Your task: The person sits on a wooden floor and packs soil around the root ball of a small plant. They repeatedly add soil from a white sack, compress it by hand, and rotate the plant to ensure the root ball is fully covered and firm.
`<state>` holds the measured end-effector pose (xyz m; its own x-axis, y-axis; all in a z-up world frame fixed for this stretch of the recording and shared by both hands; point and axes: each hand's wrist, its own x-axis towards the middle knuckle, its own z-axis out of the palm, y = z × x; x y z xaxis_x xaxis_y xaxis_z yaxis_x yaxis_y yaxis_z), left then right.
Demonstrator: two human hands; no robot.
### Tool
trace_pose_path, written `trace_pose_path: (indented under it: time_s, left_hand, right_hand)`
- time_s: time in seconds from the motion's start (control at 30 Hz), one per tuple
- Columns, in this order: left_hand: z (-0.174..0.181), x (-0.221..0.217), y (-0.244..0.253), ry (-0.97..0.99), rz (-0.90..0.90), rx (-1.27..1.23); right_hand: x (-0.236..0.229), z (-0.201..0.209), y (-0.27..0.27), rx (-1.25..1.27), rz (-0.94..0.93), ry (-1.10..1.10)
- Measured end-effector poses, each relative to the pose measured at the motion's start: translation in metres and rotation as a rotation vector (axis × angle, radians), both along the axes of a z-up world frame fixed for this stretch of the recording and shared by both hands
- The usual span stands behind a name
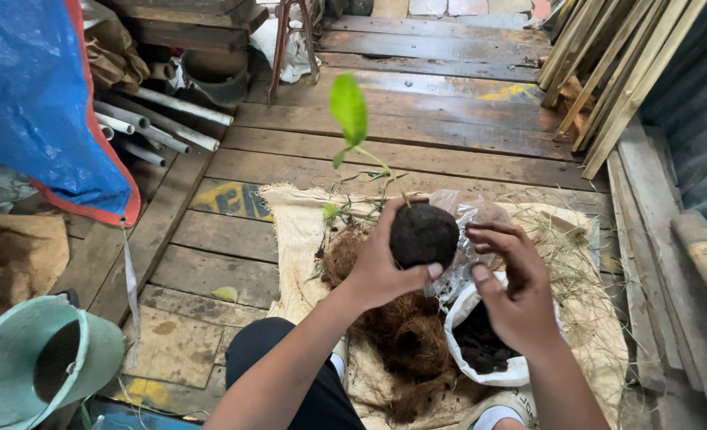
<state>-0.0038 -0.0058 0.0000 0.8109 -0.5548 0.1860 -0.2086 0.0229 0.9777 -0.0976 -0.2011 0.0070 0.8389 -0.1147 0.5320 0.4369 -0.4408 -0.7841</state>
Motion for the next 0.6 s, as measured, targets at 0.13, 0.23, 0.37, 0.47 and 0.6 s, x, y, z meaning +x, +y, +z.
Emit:
trace_pose_path:
  time_s: [0.13,0.23,0.37,0.47,0.6]
  left_hand:
    - [-0.004,-0.001,0.002,-0.179,-0.046,-0.026]
    - [-0.007,-0.002,0.004,-0.154,-0.043,-0.038]
    - [-0.009,-0.002,0.002,-0.069,-0.1,-0.049]
    - [-0.01,-0.001,0.002,-0.016,-0.105,-0.067]
    - [-0.013,0.001,0.004,-0.066,-0.077,-0.1]
  right_hand:
    - [-0.004,0.007,0.019,-0.157,-0.085,-0.027]
    - [-0.007,0.009,0.029,-0.227,-0.122,-0.108]
    - [-0.002,0.004,0.032,-0.33,-0.147,-0.178]
    - [-0.001,-0.004,0.03,-0.41,-0.167,-0.179]
    - [0.005,-0.018,0.025,-0.428,-0.149,-0.176]
